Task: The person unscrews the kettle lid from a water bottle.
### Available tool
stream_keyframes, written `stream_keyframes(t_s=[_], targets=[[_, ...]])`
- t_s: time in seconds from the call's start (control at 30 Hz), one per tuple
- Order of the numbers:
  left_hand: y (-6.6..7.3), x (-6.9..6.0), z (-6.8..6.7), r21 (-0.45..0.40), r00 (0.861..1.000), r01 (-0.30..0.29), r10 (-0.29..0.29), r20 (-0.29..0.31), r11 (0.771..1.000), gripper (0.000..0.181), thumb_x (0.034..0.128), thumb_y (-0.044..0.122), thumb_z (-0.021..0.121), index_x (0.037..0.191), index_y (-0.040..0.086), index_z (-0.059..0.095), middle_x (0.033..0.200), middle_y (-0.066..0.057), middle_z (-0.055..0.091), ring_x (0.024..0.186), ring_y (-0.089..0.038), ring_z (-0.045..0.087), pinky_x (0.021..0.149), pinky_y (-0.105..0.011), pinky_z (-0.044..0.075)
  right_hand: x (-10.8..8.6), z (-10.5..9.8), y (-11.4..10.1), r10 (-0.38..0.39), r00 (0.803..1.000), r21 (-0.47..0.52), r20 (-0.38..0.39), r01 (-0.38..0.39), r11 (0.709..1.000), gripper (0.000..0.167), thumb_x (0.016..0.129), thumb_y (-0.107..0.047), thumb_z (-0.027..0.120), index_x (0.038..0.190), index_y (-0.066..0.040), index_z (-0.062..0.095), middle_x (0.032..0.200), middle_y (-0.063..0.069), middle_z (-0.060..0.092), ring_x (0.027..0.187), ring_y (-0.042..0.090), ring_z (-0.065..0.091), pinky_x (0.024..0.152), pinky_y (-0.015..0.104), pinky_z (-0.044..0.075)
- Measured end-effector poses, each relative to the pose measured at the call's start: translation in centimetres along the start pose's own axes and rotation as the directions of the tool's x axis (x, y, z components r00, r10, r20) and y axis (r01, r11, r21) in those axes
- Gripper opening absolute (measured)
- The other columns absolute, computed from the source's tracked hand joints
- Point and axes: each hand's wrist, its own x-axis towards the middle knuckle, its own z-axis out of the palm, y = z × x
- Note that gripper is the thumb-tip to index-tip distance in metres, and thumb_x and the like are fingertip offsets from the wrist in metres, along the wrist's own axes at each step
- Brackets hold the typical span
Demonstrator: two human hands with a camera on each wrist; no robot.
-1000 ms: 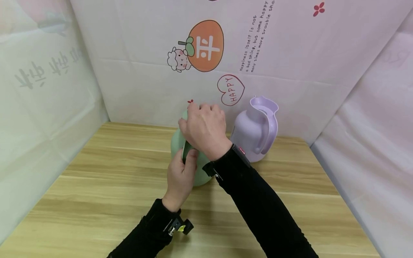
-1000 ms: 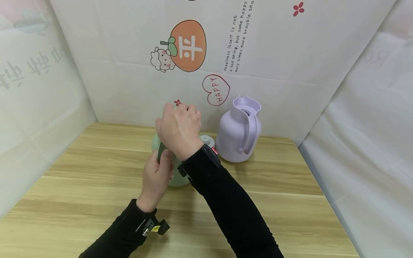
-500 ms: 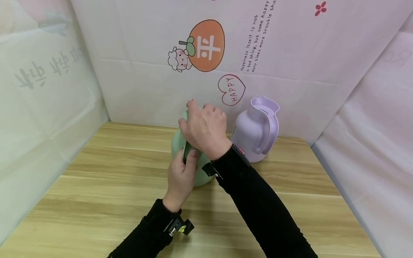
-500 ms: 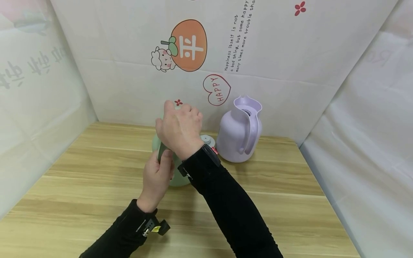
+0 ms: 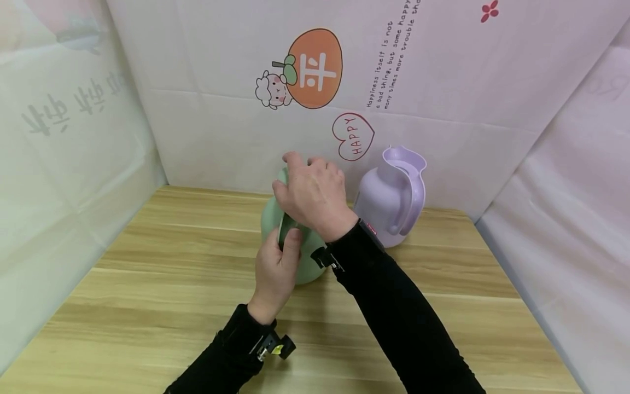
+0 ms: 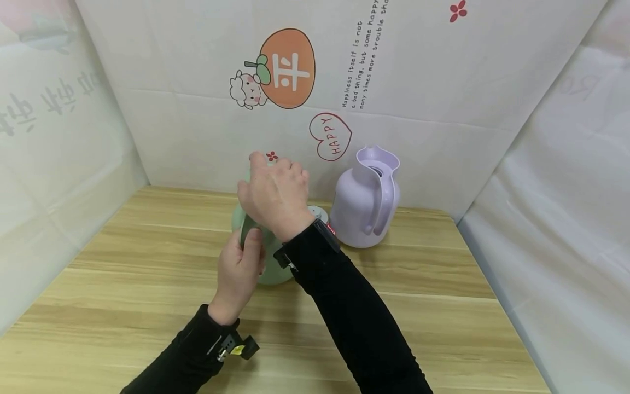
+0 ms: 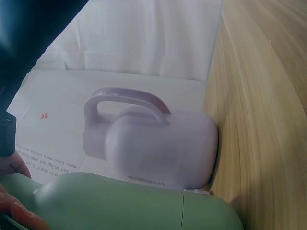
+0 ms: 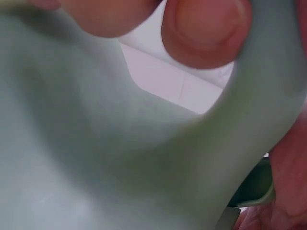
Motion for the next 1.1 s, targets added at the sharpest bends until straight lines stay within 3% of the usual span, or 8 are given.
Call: stream_keyframes(t_s=[0.13,0.33,0.53,0.77,1.1], targets=[[0.0,0.1,0.0,-0.004,1.000,0.007,-0.007,0.000,1.000,0.032,0.1108,0.019,0.051,0.079,0.011,0.050,0.061,0.004,0.045,0.051,-0.010,0.043,0.049,-0.027,0.035,0.0,0.0,0.4,-0.040,0.999,0.017,-0.010,0.040,0.999,0.048,0.099,-0.040,0.056,0.143,-0.020,0.060,0.092,0.016,0.067,0.084,0.036,0.063,0.074,0.050,0.052],[0.1,0.1,0.0,-0.015,1.000,0.015,-0.015,0.009,1.000,0.033,0.1108,0.017,0.051,0.079,0.011,0.048,0.060,0.005,0.043,0.049,-0.011,0.040,0.047,-0.028,0.033,0.0,0.0,0.8,-0.105,0.994,0.016,-0.009,0.105,0.994,0.046,0.099,-0.036,0.054,0.140,-0.015,0.062,0.113,0.023,0.070,0.099,0.041,0.067,0.082,0.055,0.054],[0.1,0.1,-0.1,-0.008,1.000,0.013,-0.013,0.010,1.000,0.034,0.1109,0.018,0.050,0.078,0.011,0.047,0.060,0.005,0.042,0.049,-0.011,0.039,0.047,-0.028,0.033,0.0,0.1,1.1,-0.151,0.988,0.044,-0.016,0.151,0.988,0.043,0.097,-0.032,0.054,0.135,-0.013,0.065,0.116,0.021,0.070,0.101,0.040,0.066,0.082,0.055,0.054],[0.2,0.0,-0.1,0.002,1.000,0.007,-0.007,0.003,1.000,0.034,0.1107,0.018,0.051,0.078,0.011,0.047,0.060,0.005,0.042,0.049,-0.010,0.040,0.048,-0.028,0.033,0.2,-0.2,1.3,-0.165,0.985,0.084,0.050,0.160,0.984,0.050,0.095,-0.030,0.052,0.141,-0.016,0.062,0.133,0.019,0.066,0.122,0.037,0.062,0.095,0.058,0.052],[0.4,0.0,-0.1,0.010,1.000,0.024,-0.024,0.009,1.000,0.032,0.1108,0.018,0.050,0.079,0.011,0.048,0.061,0.005,0.043,0.050,-0.010,0.040,0.047,-0.027,0.033,0.5,-0.4,1.1,-0.167,0.983,0.131,0.082,0.155,0.979,0.051,0.086,-0.026,0.052,0.134,-0.016,0.065,0.131,0.011,0.067,0.117,0.030,0.063,0.092,0.052,0.052]])
